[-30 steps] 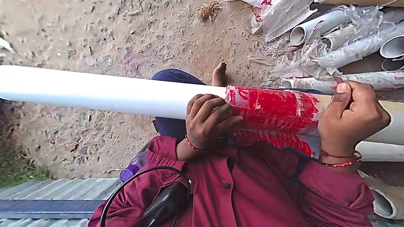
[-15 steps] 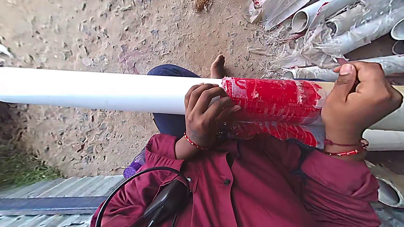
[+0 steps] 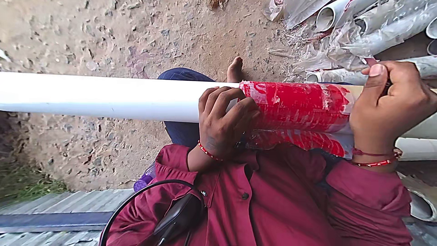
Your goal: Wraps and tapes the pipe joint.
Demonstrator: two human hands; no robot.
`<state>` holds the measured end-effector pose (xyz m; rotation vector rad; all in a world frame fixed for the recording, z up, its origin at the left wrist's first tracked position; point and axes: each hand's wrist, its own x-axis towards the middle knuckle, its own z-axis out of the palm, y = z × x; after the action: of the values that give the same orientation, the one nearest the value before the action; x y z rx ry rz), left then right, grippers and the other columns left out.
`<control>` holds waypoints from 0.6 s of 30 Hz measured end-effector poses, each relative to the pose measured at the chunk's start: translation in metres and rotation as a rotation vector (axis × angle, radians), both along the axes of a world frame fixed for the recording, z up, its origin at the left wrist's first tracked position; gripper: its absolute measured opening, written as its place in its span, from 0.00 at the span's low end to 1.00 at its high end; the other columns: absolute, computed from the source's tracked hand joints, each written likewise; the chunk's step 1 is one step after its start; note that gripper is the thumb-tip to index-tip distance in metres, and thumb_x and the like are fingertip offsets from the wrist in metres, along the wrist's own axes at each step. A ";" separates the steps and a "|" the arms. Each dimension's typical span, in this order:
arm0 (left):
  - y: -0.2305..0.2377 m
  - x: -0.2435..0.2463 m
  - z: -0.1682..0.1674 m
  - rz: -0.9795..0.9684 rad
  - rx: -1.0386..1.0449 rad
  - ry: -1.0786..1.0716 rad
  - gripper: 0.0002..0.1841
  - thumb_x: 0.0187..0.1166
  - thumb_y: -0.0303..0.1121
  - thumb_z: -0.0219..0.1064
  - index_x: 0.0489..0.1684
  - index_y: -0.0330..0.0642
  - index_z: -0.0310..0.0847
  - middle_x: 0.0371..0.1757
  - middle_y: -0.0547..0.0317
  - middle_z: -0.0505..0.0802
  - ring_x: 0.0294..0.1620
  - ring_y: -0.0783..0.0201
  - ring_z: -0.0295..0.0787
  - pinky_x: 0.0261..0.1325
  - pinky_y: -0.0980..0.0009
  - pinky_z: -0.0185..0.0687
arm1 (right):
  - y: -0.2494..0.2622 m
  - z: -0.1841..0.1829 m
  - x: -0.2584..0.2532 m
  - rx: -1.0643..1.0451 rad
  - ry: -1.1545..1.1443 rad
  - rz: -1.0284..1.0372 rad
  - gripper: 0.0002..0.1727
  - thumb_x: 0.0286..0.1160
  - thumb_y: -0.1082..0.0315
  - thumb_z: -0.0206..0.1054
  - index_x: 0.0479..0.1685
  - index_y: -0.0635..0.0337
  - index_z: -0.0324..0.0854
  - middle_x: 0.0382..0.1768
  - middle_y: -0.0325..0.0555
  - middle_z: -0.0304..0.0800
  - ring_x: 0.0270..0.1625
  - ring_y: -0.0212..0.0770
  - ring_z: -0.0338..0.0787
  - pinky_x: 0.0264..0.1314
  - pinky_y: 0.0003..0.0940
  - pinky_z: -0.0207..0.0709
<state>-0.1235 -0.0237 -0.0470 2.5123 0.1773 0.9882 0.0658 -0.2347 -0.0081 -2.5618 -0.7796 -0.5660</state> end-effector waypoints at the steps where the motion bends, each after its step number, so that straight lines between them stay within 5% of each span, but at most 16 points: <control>1: 0.000 0.000 0.000 -0.002 0.008 0.008 0.10 0.82 0.41 0.68 0.43 0.45 0.90 0.50 0.49 0.92 0.61 0.52 0.85 0.75 0.53 0.65 | 0.000 0.000 0.000 -0.001 0.000 -0.001 0.20 0.95 0.63 0.51 0.51 0.70 0.86 0.38 0.66 0.90 0.38 0.58 0.90 0.41 0.50 0.76; 18: -0.001 0.005 -0.004 0.025 0.079 -0.002 0.16 0.85 0.41 0.58 0.45 0.41 0.90 0.50 0.47 0.92 0.61 0.51 0.85 0.74 0.53 0.64 | 0.000 -0.003 0.001 -0.012 -0.017 -0.008 0.20 0.95 0.63 0.51 0.51 0.68 0.87 0.39 0.64 0.92 0.40 0.55 0.90 0.42 0.50 0.74</control>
<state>-0.1181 -0.0248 -0.0508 2.5864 0.1724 1.0267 0.0665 -0.2345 -0.0106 -2.5758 -0.7813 -0.5878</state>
